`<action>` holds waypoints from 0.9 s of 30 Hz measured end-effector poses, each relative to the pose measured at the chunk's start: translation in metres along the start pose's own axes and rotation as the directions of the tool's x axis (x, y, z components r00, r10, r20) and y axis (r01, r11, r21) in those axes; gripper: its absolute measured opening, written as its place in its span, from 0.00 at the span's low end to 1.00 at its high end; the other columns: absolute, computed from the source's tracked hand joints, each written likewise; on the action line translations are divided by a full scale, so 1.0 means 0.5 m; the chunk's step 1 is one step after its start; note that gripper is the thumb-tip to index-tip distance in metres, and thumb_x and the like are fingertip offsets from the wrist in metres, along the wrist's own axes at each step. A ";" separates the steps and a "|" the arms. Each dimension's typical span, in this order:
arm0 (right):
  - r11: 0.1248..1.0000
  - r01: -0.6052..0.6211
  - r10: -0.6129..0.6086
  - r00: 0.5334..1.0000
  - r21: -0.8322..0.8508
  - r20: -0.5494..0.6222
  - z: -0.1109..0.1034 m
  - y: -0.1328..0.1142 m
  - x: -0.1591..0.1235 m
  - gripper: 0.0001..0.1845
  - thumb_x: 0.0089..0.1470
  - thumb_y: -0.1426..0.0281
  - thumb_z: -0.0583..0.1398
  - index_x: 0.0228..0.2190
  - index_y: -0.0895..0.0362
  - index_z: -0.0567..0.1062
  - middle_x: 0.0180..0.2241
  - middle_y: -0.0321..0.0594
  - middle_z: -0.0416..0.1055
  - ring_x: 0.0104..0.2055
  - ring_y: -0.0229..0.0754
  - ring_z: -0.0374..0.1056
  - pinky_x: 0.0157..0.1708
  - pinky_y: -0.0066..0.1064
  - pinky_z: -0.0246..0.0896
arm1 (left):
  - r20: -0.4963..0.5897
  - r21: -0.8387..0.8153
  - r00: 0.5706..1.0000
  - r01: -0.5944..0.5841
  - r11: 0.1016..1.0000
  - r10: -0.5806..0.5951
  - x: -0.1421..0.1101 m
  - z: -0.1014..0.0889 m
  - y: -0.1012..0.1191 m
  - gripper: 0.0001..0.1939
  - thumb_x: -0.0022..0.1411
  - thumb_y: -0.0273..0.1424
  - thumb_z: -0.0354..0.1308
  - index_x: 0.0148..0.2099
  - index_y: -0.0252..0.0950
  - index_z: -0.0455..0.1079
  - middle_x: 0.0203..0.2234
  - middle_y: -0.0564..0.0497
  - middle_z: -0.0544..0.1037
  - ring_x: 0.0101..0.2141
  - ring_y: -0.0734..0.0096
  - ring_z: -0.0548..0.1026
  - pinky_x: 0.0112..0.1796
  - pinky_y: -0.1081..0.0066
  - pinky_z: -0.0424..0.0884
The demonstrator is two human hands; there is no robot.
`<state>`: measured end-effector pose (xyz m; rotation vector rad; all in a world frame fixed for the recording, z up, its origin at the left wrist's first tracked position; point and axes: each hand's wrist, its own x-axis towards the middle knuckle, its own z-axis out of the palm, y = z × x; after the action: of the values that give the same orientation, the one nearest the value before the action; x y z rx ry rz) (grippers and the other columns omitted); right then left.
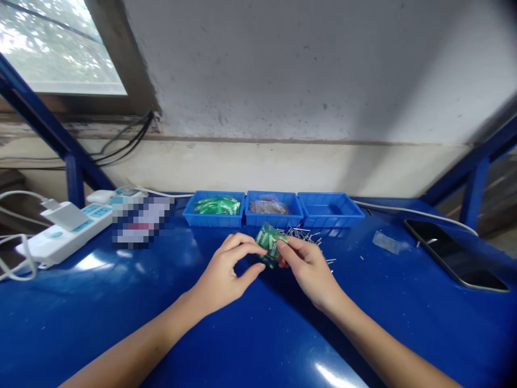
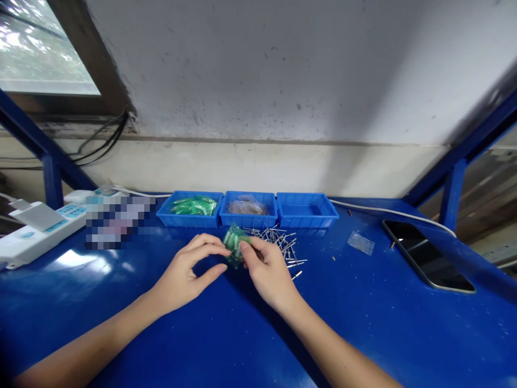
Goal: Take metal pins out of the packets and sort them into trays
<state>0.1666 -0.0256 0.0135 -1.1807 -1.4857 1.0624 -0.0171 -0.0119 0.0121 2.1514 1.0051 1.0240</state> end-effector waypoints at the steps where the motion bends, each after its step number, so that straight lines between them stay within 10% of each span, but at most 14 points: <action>1: 0.994 0.068 -0.069 0.998 -0.089 0.002 0.000 -0.002 -0.003 0.14 0.57 0.63 0.54 0.32 0.56 0.77 0.23 0.36 0.69 0.27 0.38 0.63 0.29 0.30 0.57 | 0.020 -0.090 0.996 0.085 0.992 -0.083 0.002 -0.001 -0.001 0.08 0.60 0.32 0.55 0.42 0.39 0.72 0.37 0.48 0.73 0.39 0.64 0.70 0.42 0.65 0.64; 5: 0.880 0.294 -0.283 0.955 -0.373 0.087 0.004 -0.002 -0.013 0.16 0.58 0.67 0.53 0.45 0.54 0.75 0.28 0.40 0.73 0.28 0.41 0.66 0.32 0.33 0.61 | 0.141 -0.527 0.906 0.410 0.744 -0.399 0.009 -0.002 -0.012 0.22 0.65 0.45 0.44 0.37 0.34 0.71 0.28 0.48 0.73 0.29 0.69 0.70 0.32 0.70 0.65; 9: 0.805 0.389 -0.365 0.920 -0.449 0.143 0.005 0.007 -0.017 0.19 0.57 0.72 0.52 0.49 0.54 0.72 0.28 0.41 0.70 0.28 0.40 0.64 0.30 0.32 0.61 | 0.216 -0.692 0.841 0.491 0.530 -0.497 0.012 -0.001 -0.019 0.19 0.62 0.45 0.51 0.33 0.34 0.70 0.25 0.51 0.71 0.25 0.73 0.68 0.27 0.74 0.62; 14: 0.882 0.333 -0.312 0.943 -0.334 0.114 0.002 0.005 -0.012 0.21 0.52 0.78 0.51 0.45 0.53 0.74 0.39 0.42 0.69 0.37 0.40 0.66 0.36 0.32 0.62 | -0.031 -0.521 0.897 0.363 0.773 -0.442 0.013 -0.002 -0.016 0.08 0.60 0.35 0.56 0.34 0.36 0.69 0.24 0.55 0.68 0.26 0.75 0.67 0.27 0.75 0.62; 18: 0.988 0.118 -0.114 0.993 -0.102 0.042 -0.001 0.000 -0.005 0.13 0.57 0.65 0.54 0.38 0.55 0.75 0.42 0.43 0.65 0.42 0.42 0.64 0.36 0.31 0.62 | -0.230 -0.096 0.969 0.069 0.993 -0.090 0.008 -0.006 -0.011 0.05 0.60 0.29 0.56 0.38 0.38 0.72 0.29 0.52 0.73 0.30 0.71 0.70 0.32 0.71 0.66; 22: 0.981 -0.046 0.025 0.993 0.189 0.114 -0.002 0.004 0.001 0.19 0.59 0.58 0.50 0.30 0.57 0.74 0.29 0.38 0.66 0.32 0.38 0.63 0.31 0.29 0.59 | -0.184 0.197 0.955 -0.197 0.960 0.233 -0.001 -0.006 -0.009 0.07 0.60 0.25 0.56 0.40 0.40 0.73 0.32 0.50 0.74 0.35 0.68 0.71 0.38 0.67 0.67; 27: 0.985 -0.066 0.052 0.995 0.159 0.089 0.002 0.000 0.000 0.13 0.57 0.64 0.54 0.30 0.59 0.74 0.22 0.34 0.64 0.25 0.35 0.61 0.28 0.28 0.57 | -0.150 0.182 0.972 -0.155 0.971 0.183 -0.002 -0.005 -0.003 0.08 0.61 0.25 0.54 0.40 0.39 0.73 0.37 0.48 0.71 0.41 0.65 0.69 0.44 0.64 0.64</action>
<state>0.1657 -0.0254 0.0134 -1.0822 -1.4066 1.2632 -0.0202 -0.0114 0.0123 2.3543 1.0302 1.2571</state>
